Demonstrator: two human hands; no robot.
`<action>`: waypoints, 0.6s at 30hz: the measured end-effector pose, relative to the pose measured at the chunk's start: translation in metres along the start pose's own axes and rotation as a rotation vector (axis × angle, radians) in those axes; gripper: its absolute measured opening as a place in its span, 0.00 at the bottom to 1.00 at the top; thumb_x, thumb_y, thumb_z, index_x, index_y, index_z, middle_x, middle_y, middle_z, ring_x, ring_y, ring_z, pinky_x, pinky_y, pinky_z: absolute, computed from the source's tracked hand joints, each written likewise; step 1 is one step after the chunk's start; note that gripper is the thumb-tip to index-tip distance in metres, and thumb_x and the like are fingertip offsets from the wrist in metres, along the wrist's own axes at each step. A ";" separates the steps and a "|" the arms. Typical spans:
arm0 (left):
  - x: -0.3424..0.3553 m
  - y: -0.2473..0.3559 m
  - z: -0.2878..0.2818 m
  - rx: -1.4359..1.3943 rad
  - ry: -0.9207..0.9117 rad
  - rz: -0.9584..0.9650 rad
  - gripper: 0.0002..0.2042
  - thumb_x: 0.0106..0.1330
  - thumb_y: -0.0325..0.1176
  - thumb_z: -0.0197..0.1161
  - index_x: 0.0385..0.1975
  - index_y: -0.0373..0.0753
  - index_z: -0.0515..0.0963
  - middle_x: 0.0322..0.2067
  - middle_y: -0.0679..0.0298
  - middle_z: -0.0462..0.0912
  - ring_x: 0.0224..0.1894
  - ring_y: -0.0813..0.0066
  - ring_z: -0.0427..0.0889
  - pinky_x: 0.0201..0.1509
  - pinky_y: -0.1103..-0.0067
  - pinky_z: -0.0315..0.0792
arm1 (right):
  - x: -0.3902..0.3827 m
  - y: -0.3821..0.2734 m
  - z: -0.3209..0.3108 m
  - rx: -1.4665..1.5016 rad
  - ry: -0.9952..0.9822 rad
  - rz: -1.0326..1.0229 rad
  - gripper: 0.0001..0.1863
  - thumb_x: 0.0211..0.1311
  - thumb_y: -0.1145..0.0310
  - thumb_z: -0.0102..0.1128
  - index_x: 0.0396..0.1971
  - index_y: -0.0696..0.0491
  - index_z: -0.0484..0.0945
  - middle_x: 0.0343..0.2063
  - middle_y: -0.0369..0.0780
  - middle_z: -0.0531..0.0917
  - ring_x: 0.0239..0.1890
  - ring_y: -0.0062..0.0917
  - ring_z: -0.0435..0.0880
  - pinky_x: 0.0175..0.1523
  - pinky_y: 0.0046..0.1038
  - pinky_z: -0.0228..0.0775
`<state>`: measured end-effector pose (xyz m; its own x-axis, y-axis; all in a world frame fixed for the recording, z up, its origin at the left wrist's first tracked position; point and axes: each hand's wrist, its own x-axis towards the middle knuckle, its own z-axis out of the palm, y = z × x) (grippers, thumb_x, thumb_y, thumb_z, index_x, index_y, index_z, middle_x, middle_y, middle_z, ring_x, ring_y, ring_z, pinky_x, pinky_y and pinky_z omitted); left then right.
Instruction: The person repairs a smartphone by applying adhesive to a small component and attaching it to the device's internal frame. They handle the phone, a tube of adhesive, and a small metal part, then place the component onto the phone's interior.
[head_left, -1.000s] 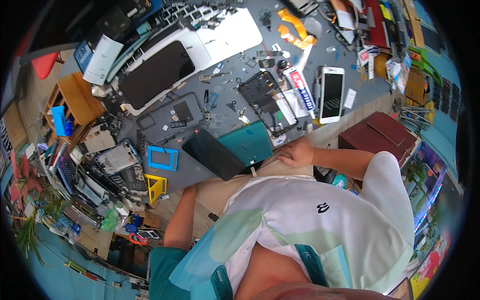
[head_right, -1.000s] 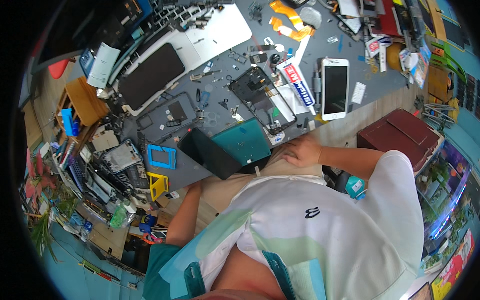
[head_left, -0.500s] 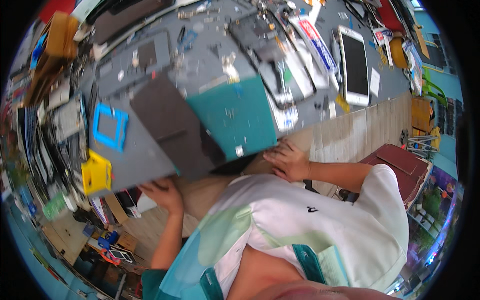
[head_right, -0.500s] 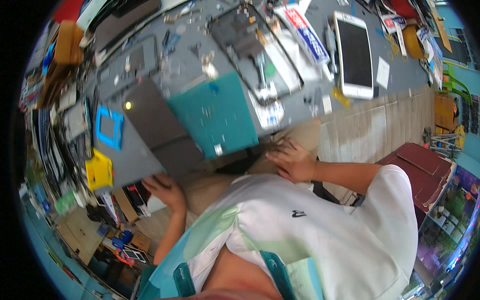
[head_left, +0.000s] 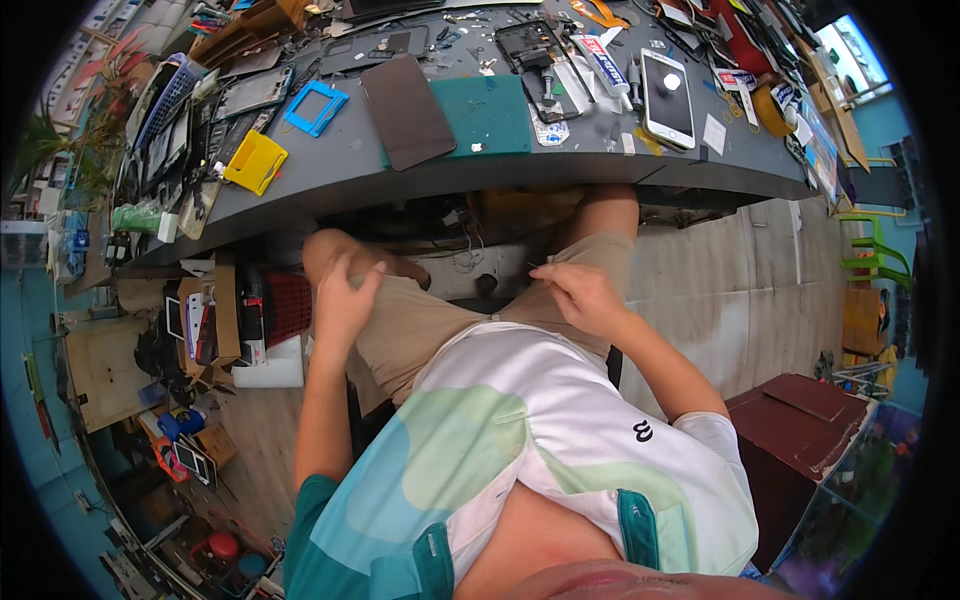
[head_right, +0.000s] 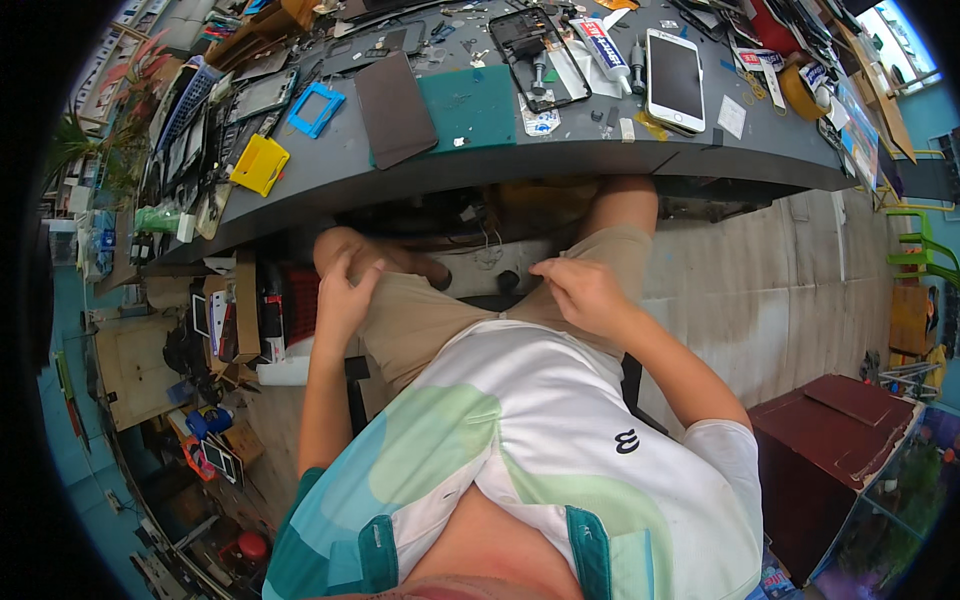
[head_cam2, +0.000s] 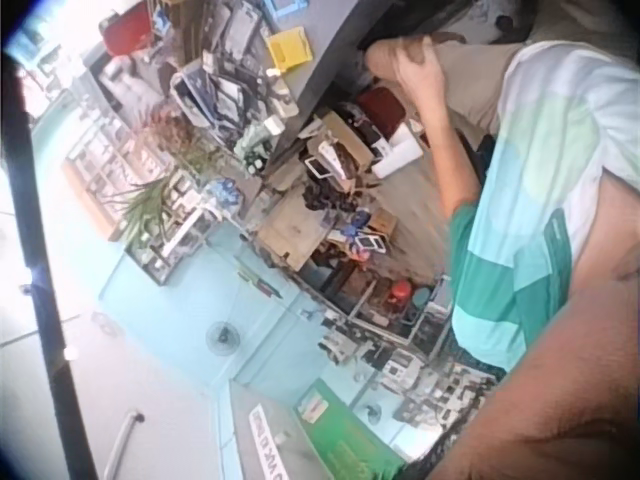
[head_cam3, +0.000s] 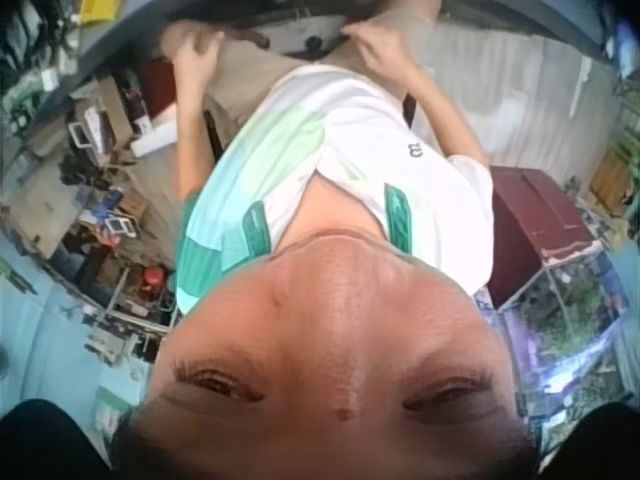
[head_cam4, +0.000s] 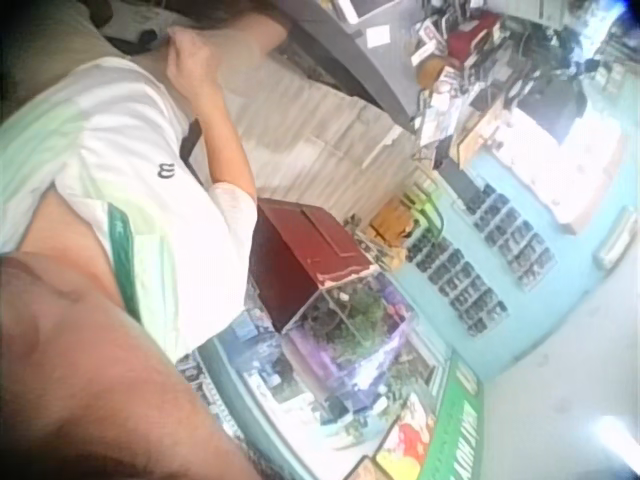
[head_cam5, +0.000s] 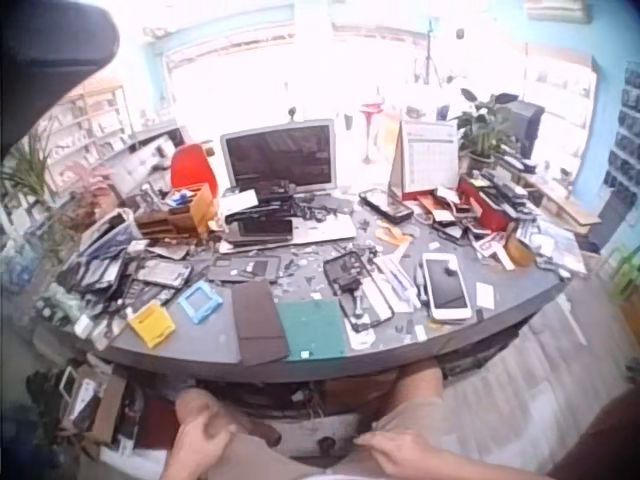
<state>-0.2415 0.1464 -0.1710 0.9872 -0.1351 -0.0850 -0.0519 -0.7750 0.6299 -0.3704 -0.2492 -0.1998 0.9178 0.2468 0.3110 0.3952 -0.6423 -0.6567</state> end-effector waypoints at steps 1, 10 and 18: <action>-0.007 0.017 -0.004 -0.061 0.004 0.044 0.30 0.69 0.50 0.75 0.64 0.34 0.85 0.69 0.41 0.82 0.74 0.39 0.77 0.78 0.56 0.69 | 0.005 -0.011 -0.009 0.029 0.016 0.009 0.14 0.68 0.81 0.66 0.52 0.56 0.86 0.42 0.44 0.93 0.40 0.41 0.93 0.48 0.38 0.87; 0.016 0.131 -0.038 -0.368 0.250 0.442 0.16 0.71 0.23 0.73 0.57 0.33 0.88 0.50 0.58 0.91 0.46 0.73 0.87 0.53 0.76 0.80 | 0.085 -0.058 -0.084 0.083 0.276 -0.022 0.10 0.71 0.84 0.67 0.49 0.60 0.88 0.38 0.43 0.93 0.34 0.30 0.92 0.39 0.28 0.82; 0.101 0.167 -0.040 -0.235 0.410 0.668 0.16 0.70 0.23 0.73 0.57 0.35 0.88 0.53 0.57 0.90 0.54 0.65 0.87 0.58 0.71 0.80 | 0.164 -0.037 -0.083 0.016 0.474 -0.001 0.09 0.68 0.83 0.72 0.46 0.59 0.88 0.38 0.42 0.90 0.33 0.28 0.90 0.33 0.26 0.81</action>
<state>-0.1444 0.0277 -0.0438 0.7385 -0.2506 0.6260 -0.6605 -0.4553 0.5970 -0.2376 -0.2455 -0.0679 0.8006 -0.1132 0.5884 0.4001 -0.6300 -0.6656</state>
